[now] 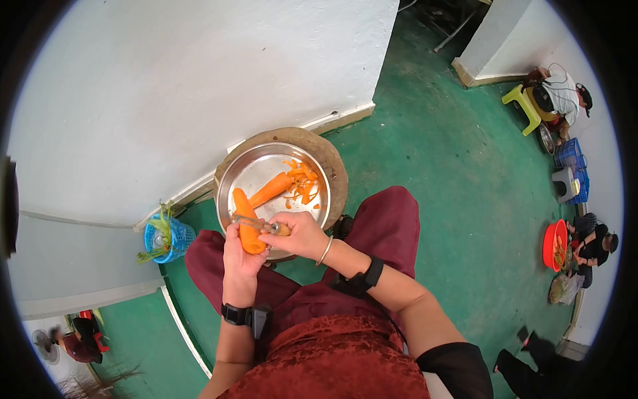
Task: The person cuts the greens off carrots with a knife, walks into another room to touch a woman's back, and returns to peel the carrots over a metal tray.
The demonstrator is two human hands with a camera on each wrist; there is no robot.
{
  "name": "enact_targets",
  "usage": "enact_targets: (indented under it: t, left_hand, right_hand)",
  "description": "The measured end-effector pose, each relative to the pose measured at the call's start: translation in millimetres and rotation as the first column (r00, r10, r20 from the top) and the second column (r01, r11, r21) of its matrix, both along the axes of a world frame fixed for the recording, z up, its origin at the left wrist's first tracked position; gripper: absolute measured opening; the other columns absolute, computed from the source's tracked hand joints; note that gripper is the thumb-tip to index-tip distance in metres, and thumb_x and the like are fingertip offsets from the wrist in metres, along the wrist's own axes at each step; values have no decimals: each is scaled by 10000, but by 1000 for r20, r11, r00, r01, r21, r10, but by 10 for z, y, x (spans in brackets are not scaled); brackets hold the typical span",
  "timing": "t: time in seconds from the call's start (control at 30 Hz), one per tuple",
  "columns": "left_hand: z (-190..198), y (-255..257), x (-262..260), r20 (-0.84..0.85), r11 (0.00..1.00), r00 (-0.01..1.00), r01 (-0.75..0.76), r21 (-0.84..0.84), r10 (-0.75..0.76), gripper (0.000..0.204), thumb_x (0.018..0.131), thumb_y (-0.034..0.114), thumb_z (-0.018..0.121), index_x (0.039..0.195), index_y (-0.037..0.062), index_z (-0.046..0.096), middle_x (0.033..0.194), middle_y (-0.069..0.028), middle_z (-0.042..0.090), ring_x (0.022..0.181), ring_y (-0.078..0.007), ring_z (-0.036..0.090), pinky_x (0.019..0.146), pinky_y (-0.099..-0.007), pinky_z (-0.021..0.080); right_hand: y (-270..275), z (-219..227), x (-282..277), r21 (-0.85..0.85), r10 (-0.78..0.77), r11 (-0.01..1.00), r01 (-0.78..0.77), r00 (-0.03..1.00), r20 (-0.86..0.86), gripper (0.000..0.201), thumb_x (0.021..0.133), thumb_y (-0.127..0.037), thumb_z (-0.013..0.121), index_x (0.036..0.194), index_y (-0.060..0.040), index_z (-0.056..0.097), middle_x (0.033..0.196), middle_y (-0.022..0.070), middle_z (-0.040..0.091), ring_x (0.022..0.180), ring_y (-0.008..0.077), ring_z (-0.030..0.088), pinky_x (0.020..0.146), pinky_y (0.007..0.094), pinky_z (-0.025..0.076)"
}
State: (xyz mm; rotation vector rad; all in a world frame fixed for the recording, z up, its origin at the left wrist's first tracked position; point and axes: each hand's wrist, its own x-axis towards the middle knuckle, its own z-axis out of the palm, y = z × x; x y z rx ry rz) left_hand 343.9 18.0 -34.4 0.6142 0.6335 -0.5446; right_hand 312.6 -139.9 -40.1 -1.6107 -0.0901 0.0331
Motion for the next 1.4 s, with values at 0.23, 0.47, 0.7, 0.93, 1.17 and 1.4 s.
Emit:
enact_targets:
  t: [0.23,0.47,0.7,0.93,1.17,1.4]
  left_hand:
    - [-112,129,14,-90,988,996,-9,-151,-5,349,869,313,456,1066,35,530,943,-133,598,760,-264,582,614,-360,525]
    - [-42,132,8,-158,977,987,-22,-214,-13,322,860,350,515,1008,67,553,876,-102,590,711,-249,574,599,-343,512]
    - [-99,95,34,-138,985,990,-33,-172,9,288,868,332,531,1014,85,556,860,-82,590,757,-236,571,643,-353,502]
    - [-86,29,45,-129,991,987,-105,-81,94,292,850,329,564,1040,107,547,937,-65,581,832,-252,565,685,-382,497]
    - [-54,33,10,-109,994,990,-95,-54,89,310,860,351,548,1037,97,544,925,-78,584,811,-269,580,656,-387,492]
    - [-149,83,-11,-111,997,994,-28,-72,20,299,881,351,512,1039,98,541,931,-77,592,801,-262,590,593,-382,484]
  right_hand:
    - [-133,-360,140,-2,-143,990,144,981,-129,228,737,-202,733,855,-34,633,721,27,622,667,84,564,614,232,460]
    - [-182,-531,131,-379,-164,919,105,979,-125,371,751,-396,675,924,-72,628,773,119,641,716,263,631,656,335,493]
    - [-79,-36,-41,-496,-111,848,184,979,174,258,899,-318,507,921,-73,584,771,103,614,694,308,606,581,381,468]
    - [-14,162,-127,-579,70,781,236,887,456,258,853,-345,561,851,-87,575,660,74,569,594,252,588,511,357,451]
    - [-34,139,-79,-667,123,682,299,852,508,261,829,-361,582,784,-105,552,611,53,527,538,228,563,470,349,434]
    - [-30,2,-28,-720,68,631,290,904,423,267,853,-381,543,782,-124,559,660,58,567,569,238,584,478,355,443]
